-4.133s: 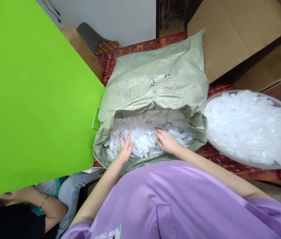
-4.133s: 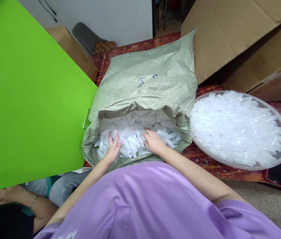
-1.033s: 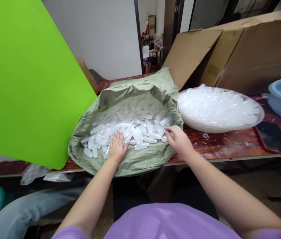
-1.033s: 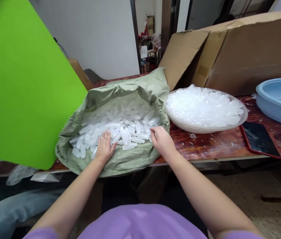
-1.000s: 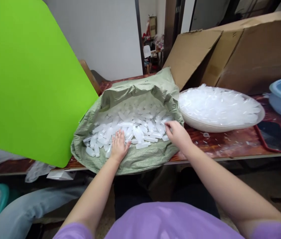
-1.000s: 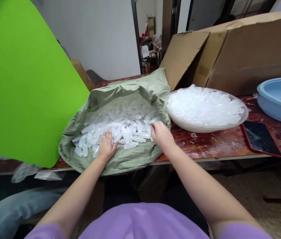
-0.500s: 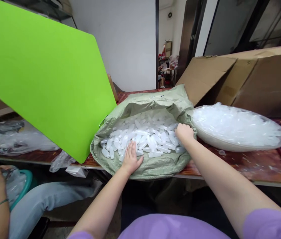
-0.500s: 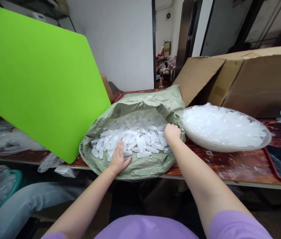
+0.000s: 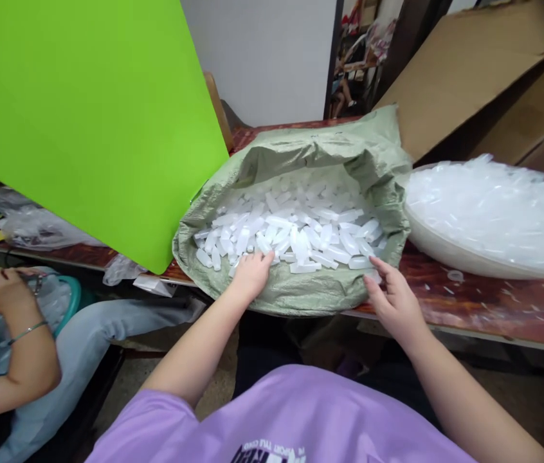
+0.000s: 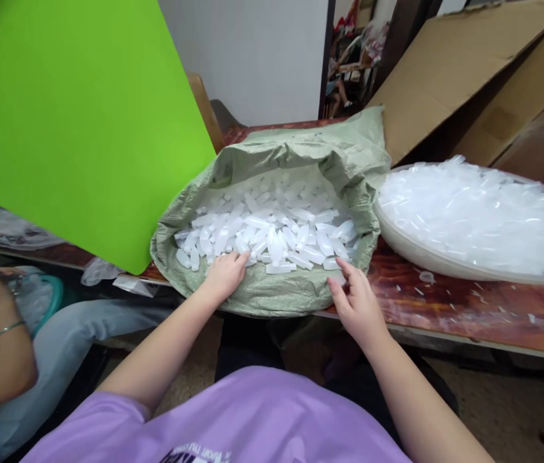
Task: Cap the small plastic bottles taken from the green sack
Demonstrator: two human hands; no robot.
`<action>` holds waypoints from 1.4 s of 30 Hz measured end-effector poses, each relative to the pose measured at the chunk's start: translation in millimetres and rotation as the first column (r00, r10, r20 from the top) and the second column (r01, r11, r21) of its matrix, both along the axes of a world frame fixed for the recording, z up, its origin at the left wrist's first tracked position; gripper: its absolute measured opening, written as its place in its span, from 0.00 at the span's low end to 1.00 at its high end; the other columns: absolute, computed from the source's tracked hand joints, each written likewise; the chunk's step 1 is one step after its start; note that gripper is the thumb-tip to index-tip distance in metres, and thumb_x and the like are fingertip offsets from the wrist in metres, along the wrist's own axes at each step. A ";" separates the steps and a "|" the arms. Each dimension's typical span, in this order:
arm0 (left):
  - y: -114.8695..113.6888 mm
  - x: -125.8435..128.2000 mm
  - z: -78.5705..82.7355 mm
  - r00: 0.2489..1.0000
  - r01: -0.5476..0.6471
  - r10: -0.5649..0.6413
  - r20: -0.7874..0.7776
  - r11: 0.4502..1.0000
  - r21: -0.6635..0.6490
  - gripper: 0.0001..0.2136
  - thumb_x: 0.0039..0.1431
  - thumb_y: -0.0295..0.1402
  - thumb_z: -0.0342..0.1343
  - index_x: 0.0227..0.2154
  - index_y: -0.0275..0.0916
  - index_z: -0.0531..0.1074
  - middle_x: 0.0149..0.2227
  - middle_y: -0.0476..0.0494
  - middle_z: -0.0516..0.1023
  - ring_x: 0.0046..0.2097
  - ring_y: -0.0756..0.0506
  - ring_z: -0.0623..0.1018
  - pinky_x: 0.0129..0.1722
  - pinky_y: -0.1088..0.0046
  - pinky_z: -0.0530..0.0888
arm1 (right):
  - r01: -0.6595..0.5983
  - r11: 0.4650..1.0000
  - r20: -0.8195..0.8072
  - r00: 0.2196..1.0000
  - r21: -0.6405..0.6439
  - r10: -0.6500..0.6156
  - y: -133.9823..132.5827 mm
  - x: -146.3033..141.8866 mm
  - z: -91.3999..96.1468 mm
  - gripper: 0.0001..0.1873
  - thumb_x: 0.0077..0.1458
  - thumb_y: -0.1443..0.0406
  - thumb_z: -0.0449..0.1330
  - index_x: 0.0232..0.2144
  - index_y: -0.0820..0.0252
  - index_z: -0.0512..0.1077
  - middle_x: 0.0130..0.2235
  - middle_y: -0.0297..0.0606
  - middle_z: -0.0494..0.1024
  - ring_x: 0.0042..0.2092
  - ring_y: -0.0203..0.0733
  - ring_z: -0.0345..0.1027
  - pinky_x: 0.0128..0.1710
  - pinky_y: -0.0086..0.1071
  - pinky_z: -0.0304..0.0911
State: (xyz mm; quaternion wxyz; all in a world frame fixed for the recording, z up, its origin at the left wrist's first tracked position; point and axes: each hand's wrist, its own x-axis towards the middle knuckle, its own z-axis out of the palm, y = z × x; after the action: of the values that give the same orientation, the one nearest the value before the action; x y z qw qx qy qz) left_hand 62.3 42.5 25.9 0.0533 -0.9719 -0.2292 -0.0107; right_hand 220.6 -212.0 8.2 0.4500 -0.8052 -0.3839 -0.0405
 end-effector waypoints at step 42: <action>-153.2 -76.2 -87.1 0.853 -0.048 0.450 -0.263 -0.434 -0.900 0.23 0.44 0.51 0.60 0.26 0.37 0.58 0.20 0.48 0.73 0.19 0.54 0.69 0.21 0.80 0.64 | -0.245 0.968 -0.431 0.869 0.053 0.243 -66.3 -145.5 -93.0 0.13 0.53 0.59 0.58 0.40 0.59 0.69 0.36 0.40 0.73 0.35 0.37 0.69 0.35 0.31 0.68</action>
State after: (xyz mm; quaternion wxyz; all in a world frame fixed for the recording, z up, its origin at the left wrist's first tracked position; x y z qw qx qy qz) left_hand -13.9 -110.7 -61.2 -0.7870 -0.4897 -0.3680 0.0730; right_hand 75.1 -278.3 -84.8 0.5244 -0.7397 -0.3726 0.1975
